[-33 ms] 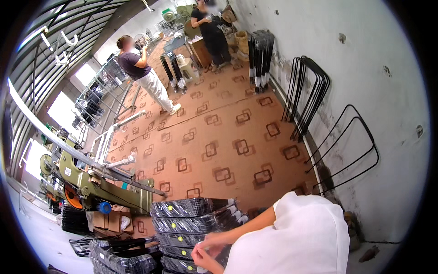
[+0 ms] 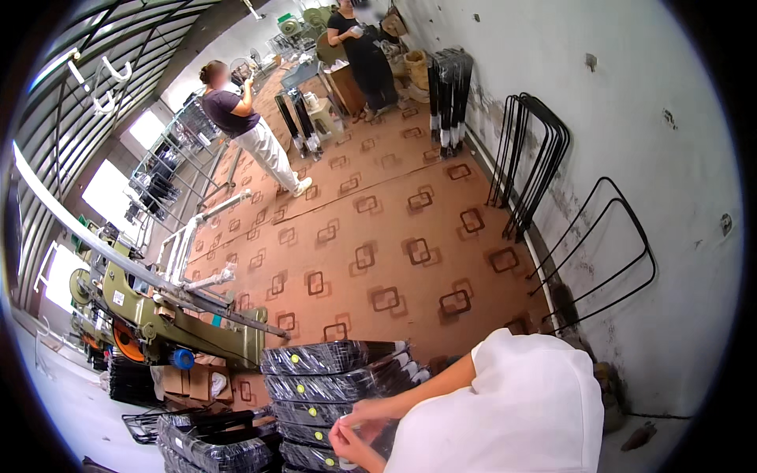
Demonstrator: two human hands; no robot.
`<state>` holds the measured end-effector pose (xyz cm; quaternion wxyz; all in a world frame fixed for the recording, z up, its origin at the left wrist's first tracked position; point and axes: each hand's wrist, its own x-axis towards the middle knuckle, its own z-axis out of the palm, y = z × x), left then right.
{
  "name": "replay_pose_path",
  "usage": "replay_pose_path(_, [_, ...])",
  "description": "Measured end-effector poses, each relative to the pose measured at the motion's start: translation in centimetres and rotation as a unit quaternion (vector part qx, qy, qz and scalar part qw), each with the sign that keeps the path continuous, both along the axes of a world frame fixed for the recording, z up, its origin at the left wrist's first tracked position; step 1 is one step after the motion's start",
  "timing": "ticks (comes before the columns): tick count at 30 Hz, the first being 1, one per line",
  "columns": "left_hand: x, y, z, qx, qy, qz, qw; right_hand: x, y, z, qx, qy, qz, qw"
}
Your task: The person applies small yellow circular stickers to stacks of black plastic-wrapped items in a warehouse setting. They peel stickers from a roll and place them on the top of the stacks, moving between different piles of wrapped goods.
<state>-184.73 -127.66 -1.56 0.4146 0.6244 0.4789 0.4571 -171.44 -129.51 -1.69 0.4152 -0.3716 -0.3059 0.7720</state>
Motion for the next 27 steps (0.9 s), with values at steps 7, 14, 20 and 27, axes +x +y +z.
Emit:
replay_pose_path(7, [3.8, 1.2, 3.0, -0.009, -0.003, -0.007, 1.0, 3.5, 1.1, 0.8, 0.013, 0.034, -0.025, 0.999])
replay_pose_path(14, [7.8, 3.0, 2.5, 0.01, 0.014, -0.022, 1.0, 7.3, 1.1, 0.6, 0.001, 0.056, -0.056, 0.997])
replay_pose_path(20, [10.6, 3.7, 3.1, 0.016, -0.006, -0.018, 1.0, 10.1, 0.1, 1.4, -0.018, 0.112, -0.125, 0.986])
replay_pose_path(27, [9.6, 3.0, 3.5, 0.025, 0.04, 0.083, 0.995, 9.8, -0.2, 1.1, -0.019, 0.107, -0.107, 0.988])
